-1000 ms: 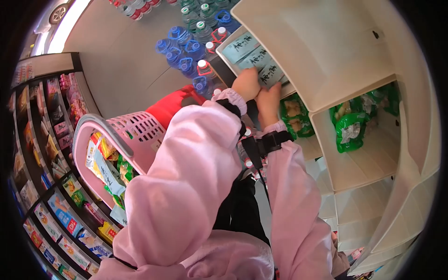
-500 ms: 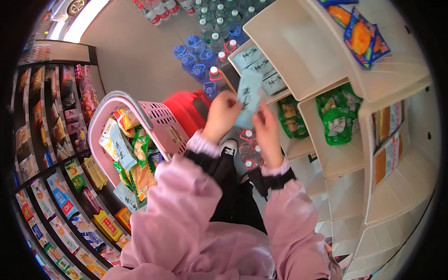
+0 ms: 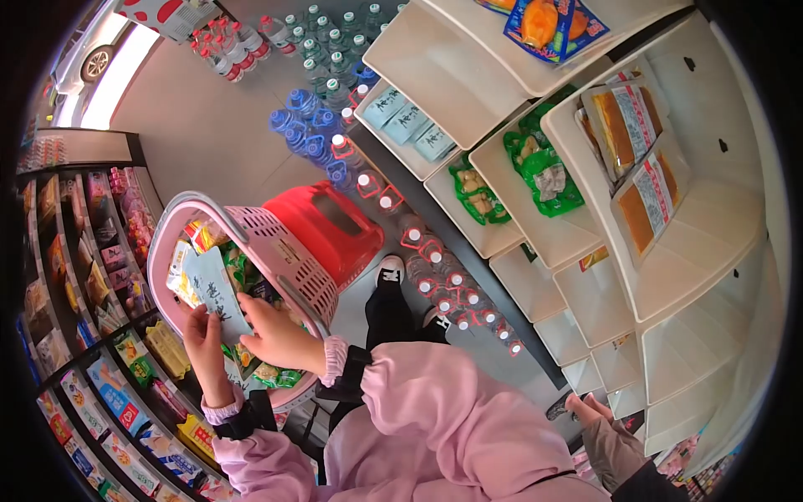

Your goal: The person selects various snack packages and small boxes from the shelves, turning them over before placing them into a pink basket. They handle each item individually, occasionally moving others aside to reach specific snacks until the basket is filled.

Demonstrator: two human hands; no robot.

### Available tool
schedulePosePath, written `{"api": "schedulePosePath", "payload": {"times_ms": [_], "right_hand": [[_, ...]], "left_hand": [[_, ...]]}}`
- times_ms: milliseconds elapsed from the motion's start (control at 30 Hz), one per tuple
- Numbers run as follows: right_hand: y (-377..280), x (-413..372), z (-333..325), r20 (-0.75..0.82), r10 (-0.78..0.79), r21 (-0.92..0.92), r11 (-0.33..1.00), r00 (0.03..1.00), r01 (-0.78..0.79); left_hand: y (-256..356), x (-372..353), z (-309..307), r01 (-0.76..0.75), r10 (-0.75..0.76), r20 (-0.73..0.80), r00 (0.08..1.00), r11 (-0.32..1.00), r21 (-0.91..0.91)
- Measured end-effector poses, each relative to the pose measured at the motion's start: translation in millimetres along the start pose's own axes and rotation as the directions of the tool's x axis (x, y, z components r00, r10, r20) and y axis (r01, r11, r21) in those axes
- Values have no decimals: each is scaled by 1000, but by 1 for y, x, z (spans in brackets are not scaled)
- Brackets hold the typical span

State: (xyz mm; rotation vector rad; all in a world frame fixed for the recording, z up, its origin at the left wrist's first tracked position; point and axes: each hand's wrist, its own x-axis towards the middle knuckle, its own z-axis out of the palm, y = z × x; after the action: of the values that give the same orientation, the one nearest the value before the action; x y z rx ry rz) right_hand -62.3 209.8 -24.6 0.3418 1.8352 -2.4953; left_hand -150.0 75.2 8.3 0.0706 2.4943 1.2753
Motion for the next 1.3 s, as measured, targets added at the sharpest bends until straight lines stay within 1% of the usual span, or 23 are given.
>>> {"api": "schedulePosePath", "payload": {"times_ms": [67,167,233,267,300,333,367,400,433,467,533,567,633,700,800,833,900,1000,1033,1133,1167,1267,1300], "right_hand": [[3,-4,4,-58,-124,-250,962,991,106],[-11,-15,-14,-37,-313,-563,791,949,239],[-19,-19,-38,-21,-68,-243,968,997,61],[-22,-19,-52,18,50,-67,997,999,-49],[-13,-16,-66,-82,-41,-25,999,996,39],[5,-11,-85,-182,-128,7,991,975,131],[20,-7,-108,-265,-90,9,995,960,96],[29,-1,-132,-346,-53,13,998,937,61],[37,6,-155,-432,-49,-21,999,901,44],[43,13,-179,-514,-46,-53,998,857,21],[69,27,-223,-628,-27,-72,997,778,-24],[76,34,-244,-662,22,-68,994,749,-89],[65,40,-262,-701,183,-3,966,689,-260],[98,53,-291,-671,193,118,981,716,-154],[116,64,-314,-647,182,187,979,741,-77],[114,67,-316,-650,189,226,973,736,-50],[106,78,-320,-649,207,284,959,732,-19],[127,93,-333,-687,217,273,962,693,-31],[134,97,-338,-677,212,223,972,705,-78],[131,103,-337,-595,273,418,908,756,2],[123,103,-334,-583,241,430,902,776,43],[120,109,-331,-581,175,404,910,795,96],[110,106,-327,-569,199,400,915,798,58]], "left_hand": [[0,5,-3,32,-32,2,999,998,51],[6,6,7,-213,287,-143,947,897,386],[33,3,14,-291,359,-109,927,871,395],[48,1,21,-328,394,-90,915,854,403],[62,0,33,-366,401,-46,915,871,327],[84,-1,49,-358,357,51,933,900,248],[99,1,72,-379,363,137,921,919,108],[107,8,91,-486,444,268,855,867,111],[108,12,116,-459,398,354,846,883,103],[112,20,140,-524,448,432,783,849,71],[115,37,186,-552,366,622,692,824,130],[109,50,212,-585,372,683,629,805,100],[94,77,270,-605,384,697,606,791,90],[85,99,318,-554,409,637,653,832,33],[64,130,371,-607,436,570,696,782,143],[58,138,381,-548,363,584,726,818,173],[54,158,394,-432,227,588,776,871,234],[42,165,404,-597,440,481,758,766,239],[43,166,407,-620,464,466,753,738,266],[48,170,413,-608,438,453,776,711,353],[50,170,414,-598,444,420,792,706,381],[54,172,417,-529,327,452,830,718,452],[51,174,419,-496,312,417,854,729,471]]}}
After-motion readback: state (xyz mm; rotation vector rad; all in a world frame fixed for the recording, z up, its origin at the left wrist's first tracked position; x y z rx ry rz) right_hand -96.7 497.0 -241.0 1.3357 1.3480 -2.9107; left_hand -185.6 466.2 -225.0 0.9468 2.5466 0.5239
